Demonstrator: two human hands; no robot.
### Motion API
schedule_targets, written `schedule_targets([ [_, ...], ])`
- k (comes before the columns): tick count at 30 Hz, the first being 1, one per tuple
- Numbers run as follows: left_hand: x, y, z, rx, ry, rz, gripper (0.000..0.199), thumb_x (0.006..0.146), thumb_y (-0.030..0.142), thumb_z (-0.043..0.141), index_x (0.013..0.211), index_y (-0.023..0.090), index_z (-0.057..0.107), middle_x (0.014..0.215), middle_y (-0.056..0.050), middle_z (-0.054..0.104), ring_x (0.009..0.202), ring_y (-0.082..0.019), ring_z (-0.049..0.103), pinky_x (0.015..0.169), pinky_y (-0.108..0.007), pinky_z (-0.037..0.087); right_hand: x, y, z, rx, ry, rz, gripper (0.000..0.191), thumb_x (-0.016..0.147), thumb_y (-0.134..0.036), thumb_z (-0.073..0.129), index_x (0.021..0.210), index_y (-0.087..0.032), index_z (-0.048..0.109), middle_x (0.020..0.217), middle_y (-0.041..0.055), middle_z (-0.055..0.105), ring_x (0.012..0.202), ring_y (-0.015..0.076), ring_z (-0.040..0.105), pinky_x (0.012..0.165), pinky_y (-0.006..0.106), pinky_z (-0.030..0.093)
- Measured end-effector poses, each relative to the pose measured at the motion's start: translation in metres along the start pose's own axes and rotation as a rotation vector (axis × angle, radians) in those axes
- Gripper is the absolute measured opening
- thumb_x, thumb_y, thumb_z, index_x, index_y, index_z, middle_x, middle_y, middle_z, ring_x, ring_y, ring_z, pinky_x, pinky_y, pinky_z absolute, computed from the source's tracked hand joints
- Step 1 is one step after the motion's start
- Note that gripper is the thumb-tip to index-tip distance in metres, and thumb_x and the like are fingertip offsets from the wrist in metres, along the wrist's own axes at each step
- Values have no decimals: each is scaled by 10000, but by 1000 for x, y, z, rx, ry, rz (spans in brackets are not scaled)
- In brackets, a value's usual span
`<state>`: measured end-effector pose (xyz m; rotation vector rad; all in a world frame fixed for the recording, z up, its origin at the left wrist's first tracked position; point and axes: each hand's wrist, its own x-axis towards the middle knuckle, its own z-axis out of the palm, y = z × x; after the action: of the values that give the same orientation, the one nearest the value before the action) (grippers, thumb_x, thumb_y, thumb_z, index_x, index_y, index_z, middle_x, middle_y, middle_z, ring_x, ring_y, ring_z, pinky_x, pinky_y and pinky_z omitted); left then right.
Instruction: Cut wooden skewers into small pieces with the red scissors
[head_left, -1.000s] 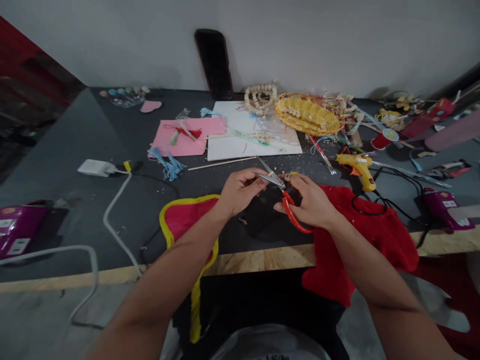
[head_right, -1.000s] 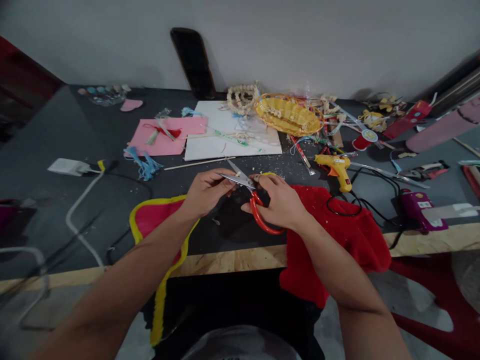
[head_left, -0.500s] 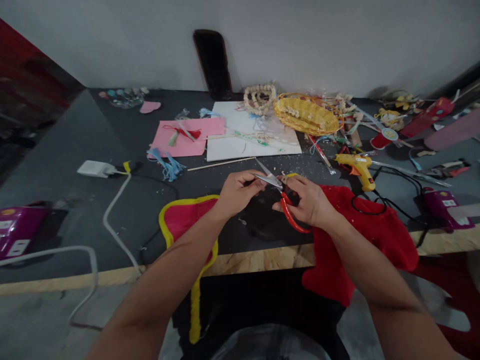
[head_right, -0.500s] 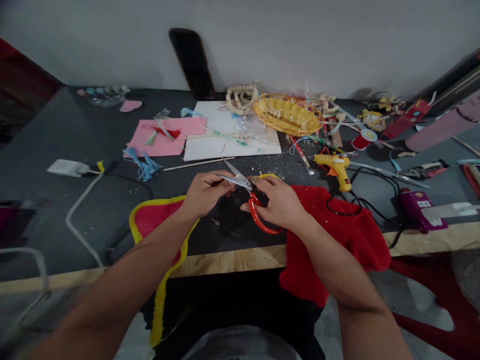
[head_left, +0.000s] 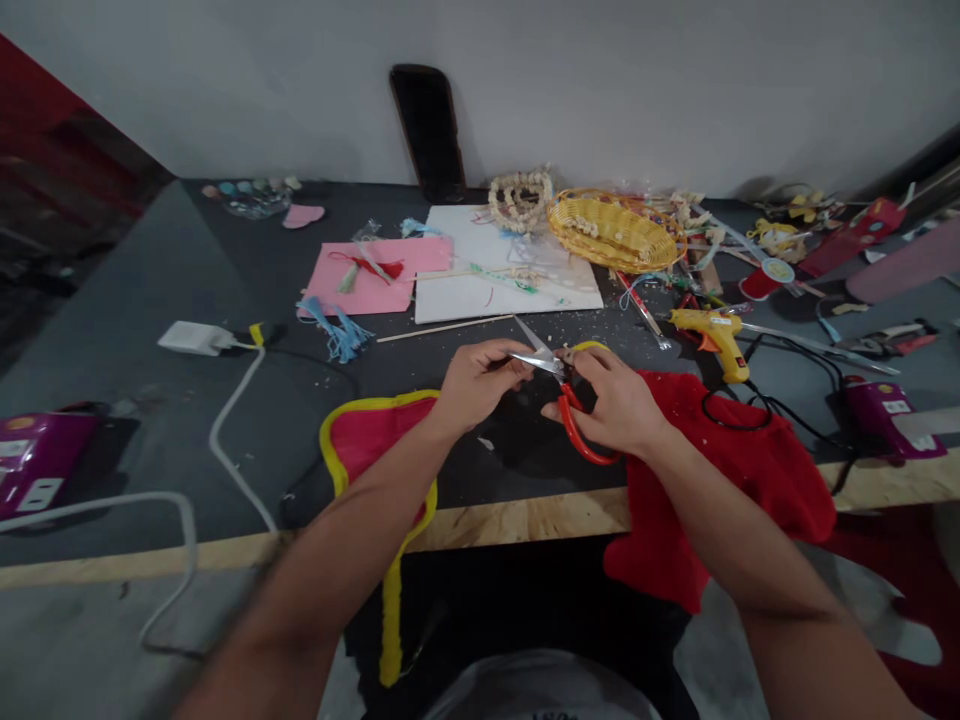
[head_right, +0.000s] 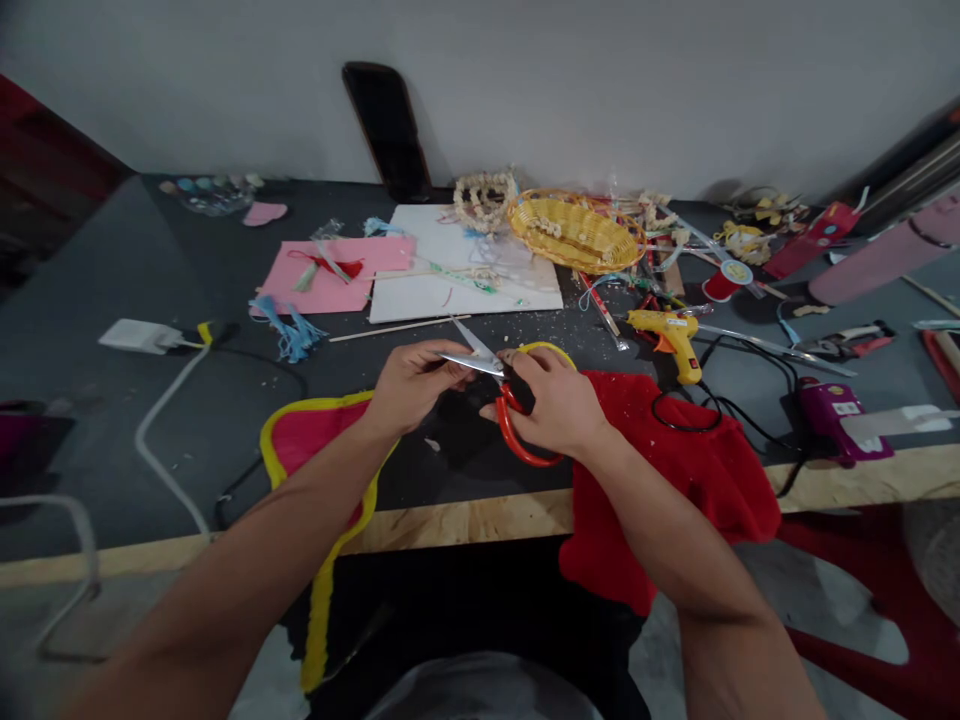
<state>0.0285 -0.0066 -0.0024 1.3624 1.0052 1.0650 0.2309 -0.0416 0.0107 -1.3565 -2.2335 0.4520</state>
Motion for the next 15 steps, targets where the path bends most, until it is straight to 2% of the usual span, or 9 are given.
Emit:
schedule_targets([
  [7, 0, 0, -2, 27, -69, -41, 35, 682, 181, 685, 702, 162, 706, 581, 13, 623, 505, -81, 518, 505, -197, 422, 2, 4, 3, -61, -6, -75, 671, 776, -613, 629, 1261, -161, 525, 1119, 149, 593, 1101, 314, 542, 963, 477, 496],
  [11, -1, 0, -1, 9, -75, -21, 57, 713, 214, 686, 715, 158, 699, 586, 13, 617, 506, -76, 506, 503, -192, 410, 0, 4, 4, -74, 9, -61, 626, 804, -586, 612, 1269, -174, 534, 1116, 142, 602, 1074, 309, 564, 938, 468, 508],
  [15, -1, 1, 3, -36, -66, -2, 168, 739, 321, 706, 759, 156, 685, 593, 10, 603, 517, -84, 509, 508, -200, 419, 0, 1, 4, -58, 1, -29, 607, 816, -543, 614, 1293, -180, 517, 1152, 141, 599, 1098, 312, 560, 946, 474, 501],
])
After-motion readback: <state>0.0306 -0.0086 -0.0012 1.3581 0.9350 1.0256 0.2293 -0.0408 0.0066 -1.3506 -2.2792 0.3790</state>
